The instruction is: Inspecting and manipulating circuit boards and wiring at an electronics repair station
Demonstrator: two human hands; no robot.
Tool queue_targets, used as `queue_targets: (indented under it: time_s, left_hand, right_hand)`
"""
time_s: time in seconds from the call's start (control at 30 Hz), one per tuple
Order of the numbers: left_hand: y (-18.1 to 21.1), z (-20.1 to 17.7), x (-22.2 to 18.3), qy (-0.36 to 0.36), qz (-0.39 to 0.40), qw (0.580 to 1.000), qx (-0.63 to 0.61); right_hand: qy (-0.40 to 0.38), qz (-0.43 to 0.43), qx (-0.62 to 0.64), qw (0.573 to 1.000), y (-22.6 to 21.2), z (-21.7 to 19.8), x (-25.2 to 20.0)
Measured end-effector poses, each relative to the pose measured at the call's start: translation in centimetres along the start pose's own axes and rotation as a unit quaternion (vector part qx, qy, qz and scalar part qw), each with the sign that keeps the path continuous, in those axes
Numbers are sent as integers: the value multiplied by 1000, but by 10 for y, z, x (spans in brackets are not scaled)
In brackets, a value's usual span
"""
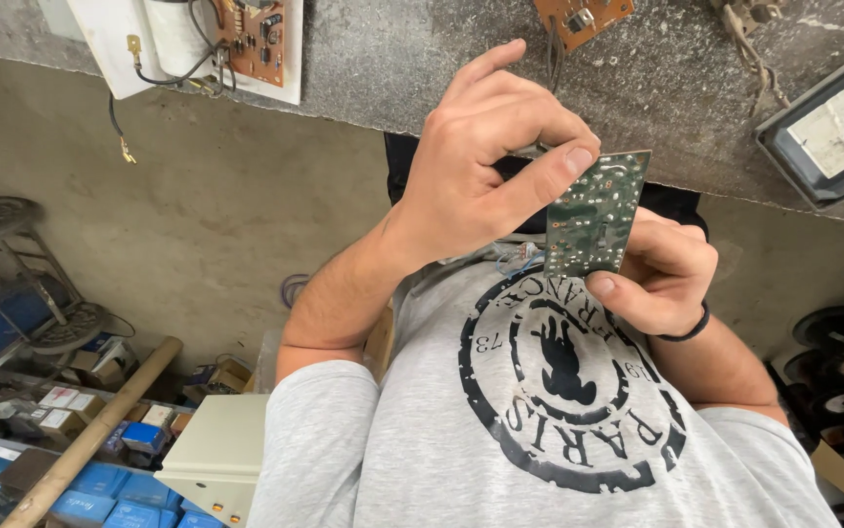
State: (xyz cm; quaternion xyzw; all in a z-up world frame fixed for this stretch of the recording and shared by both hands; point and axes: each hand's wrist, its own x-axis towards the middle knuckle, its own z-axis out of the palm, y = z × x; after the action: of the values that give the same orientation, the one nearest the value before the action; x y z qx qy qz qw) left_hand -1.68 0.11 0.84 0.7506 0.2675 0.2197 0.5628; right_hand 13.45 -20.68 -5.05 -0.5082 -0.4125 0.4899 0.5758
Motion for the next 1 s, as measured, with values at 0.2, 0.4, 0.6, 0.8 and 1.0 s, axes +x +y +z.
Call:
queue_targets:
  time_s: [0.2, 0.4, 0.6, 0.8, 1.0]
  left_hand:
    - [-6, -9, -3, -9, 168, 986, -9]
    - [14, -22, 4, -41, 379, 924, 41]
    - [17, -3, -7, -76, 453, 887, 44]
    - [14, 9, -9, -82, 454, 887, 18]
    - [11, 14, -8, -112, 435, 893, -14]
  right_hand:
    - [106, -183, -326, 922, -10, 2, 10]
    - [173, -310, -406, 842, -9, -13, 18]
    - [146, -343, -294, 880, 2, -28, 4]
    - [174, -356, -282, 874, -10, -20, 6]
    - [208, -376, -239, 871, -9, -15, 11]
